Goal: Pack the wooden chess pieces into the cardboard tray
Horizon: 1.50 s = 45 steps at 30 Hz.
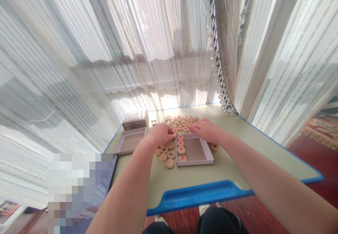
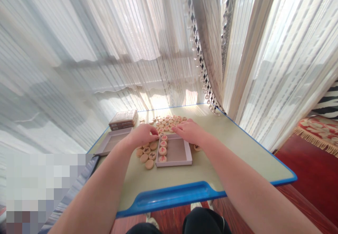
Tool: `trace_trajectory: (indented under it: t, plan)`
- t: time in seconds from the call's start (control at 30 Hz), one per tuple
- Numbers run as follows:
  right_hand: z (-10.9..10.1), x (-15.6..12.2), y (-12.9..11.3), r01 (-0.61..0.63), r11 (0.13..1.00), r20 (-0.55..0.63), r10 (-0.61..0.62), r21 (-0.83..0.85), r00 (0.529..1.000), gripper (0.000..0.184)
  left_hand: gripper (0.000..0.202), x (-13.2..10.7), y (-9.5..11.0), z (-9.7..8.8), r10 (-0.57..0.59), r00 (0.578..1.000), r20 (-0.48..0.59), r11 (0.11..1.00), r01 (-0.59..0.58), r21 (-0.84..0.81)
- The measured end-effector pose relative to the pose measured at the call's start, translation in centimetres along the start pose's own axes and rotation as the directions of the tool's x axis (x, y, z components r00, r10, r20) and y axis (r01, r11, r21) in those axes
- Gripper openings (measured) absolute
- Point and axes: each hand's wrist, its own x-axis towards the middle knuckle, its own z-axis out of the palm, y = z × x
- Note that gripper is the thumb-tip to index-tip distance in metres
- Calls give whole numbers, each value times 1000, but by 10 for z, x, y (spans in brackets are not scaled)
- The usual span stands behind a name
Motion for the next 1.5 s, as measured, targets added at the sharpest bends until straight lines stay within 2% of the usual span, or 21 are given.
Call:
trace_trajectory:
  t: [0.23, 0.47, 0.83, 0.97, 1.1, 1.23, 1.4, 1.5]
  plan:
    - [2, 0, 3, -32, 999, 11, 32, -11, 999, 57, 28, 7, -5, 8, 12, 997, -72, 1000, -11, 11]
    - [5, 1, 8, -48, 999, 14, 48, 10, 999, 54, 24, 5, -2, 8, -67, 996, -63, 998, 66, -15]
    - [6, 0, 8, -62, 998, -10, 62, -1, 998, 42, 26, 9, -2, 12, -104, 984, -144, 994, 108, 18]
    - [6, -1, 8, -67, 998, -13, 66, -19, 998, 42, 31, 11, -4, 14, -74, 990, -122, 997, 73, -12]
    - [4, -1, 8, -88, 995, -56, 86, -45, 995, 38, 26, 12, -5, 13, -20, 994, -109, 1000, 20, 0]
    - [2, -1, 10, -109, 993, 1, 109, -41, 994, 40, 25, 10, -4, 12, -11, 997, -73, 1000, 13, 27]
    - [-1, -2, 8, -86, 996, 23, 86, -9, 996, 43, 34, 11, -3, 15, 53, 961, -273, 995, -28, 94]
    - [-3, -3, 5, -39, 999, 33, 38, 25, 999, 47, 36, 14, -1, 20, 144, 959, -243, 985, -117, 123]
